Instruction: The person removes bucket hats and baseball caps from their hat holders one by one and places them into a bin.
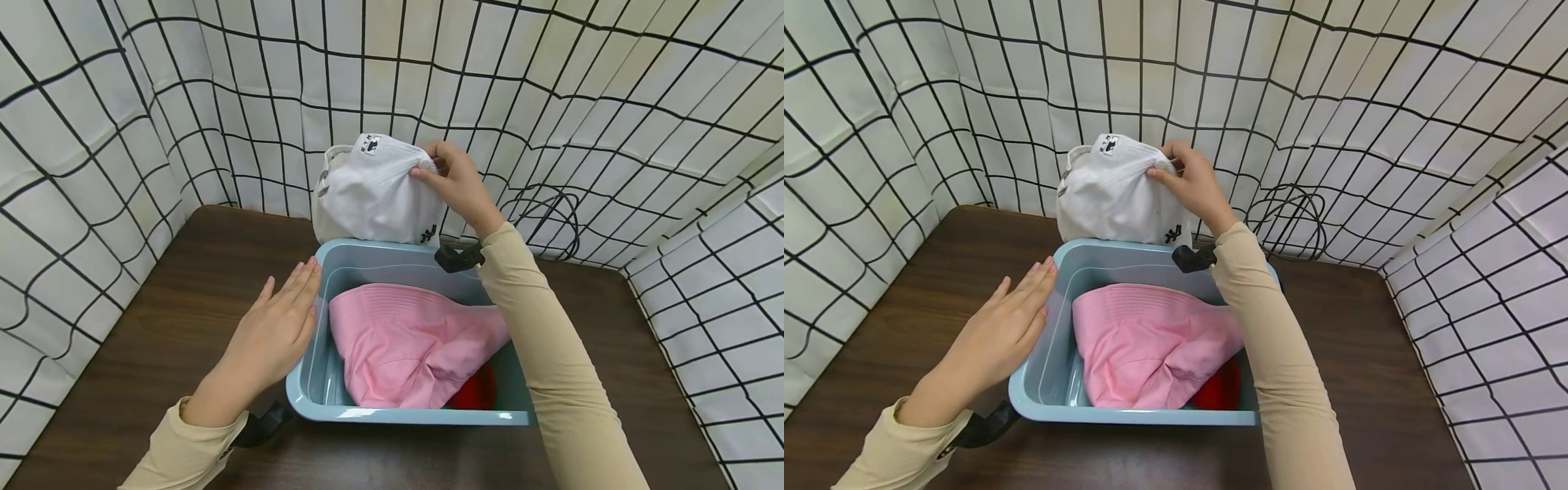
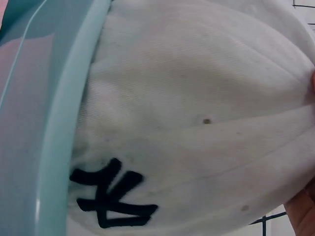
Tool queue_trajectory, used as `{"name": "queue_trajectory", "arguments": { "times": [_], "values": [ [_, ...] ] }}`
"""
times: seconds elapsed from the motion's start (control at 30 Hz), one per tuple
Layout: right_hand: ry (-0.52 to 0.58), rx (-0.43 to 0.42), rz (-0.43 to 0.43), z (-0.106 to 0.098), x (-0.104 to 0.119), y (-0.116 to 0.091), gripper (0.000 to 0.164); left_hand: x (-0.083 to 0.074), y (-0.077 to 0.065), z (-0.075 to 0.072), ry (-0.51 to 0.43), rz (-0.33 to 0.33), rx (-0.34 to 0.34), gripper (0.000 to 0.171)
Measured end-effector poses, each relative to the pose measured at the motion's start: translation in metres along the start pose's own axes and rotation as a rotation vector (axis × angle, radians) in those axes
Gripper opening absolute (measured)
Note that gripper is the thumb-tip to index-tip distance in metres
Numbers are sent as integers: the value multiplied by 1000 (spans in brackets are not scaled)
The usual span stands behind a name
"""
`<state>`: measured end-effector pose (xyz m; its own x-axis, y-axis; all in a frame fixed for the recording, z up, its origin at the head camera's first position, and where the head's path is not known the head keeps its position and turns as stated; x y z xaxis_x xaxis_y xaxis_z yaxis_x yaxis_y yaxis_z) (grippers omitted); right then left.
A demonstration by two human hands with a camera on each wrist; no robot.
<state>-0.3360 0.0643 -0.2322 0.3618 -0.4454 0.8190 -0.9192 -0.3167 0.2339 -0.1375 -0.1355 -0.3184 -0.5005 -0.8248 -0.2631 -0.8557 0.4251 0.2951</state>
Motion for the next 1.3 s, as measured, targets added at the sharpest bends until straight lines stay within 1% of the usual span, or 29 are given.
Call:
{"name": "queue_trajectory", "arguments": {
  "times": [0.13, 0.23, 0.33, 0.43, 0.57, 0.73, 0.9, 1.1, 1.3],
  "values": [
    [69, 18, 18, -3, -1, 0, 17, 0, 0, 0, -5, 2, -4, 53],
    [175, 23, 32, -7, -1, 0, 15, 1, 0, 1, -11, 1, -1, 53],
    [265, 10, 45, -12, -1, 0, 14, 2, 0, 2, -14, -1, 6, 53],
    [320, -12, 55, -16, 0, -1, 15, 2, 0, 1, -17, -2, 3, 53],
    [335, -27, 56, -18, 2, -2, 19, 2, 0, 1, -19, -1, 1, 53],
    [317, -51, 58, -22, 5, -4, 22, 2, 0, 2, -20, -1, 3, 53],
    [301, -81, 11, -28, 12, -6, 19, 3, 0, 1, -18, 2, -2, 53],
    [339, -83, 2, -34, 21, -9, 18, 5, -1, 1, -11, 1, -11, 53],
    [327, -119, -26, -45, 27, -14, 16, 5, -1, 3, -22, 1, 1, 54]
  ]
}}
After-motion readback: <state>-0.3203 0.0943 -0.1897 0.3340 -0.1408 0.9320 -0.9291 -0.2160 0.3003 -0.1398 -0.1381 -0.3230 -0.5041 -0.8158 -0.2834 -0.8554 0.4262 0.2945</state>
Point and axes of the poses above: each hand's wrist, its own y-axis towards the middle knuckle, its own z-axis out of the palm, x = y × z, the point moved 6 cm from there along y, towards the middle knuckle, and after that the axes turned 9 degrees about z, right-handed, at the moved point
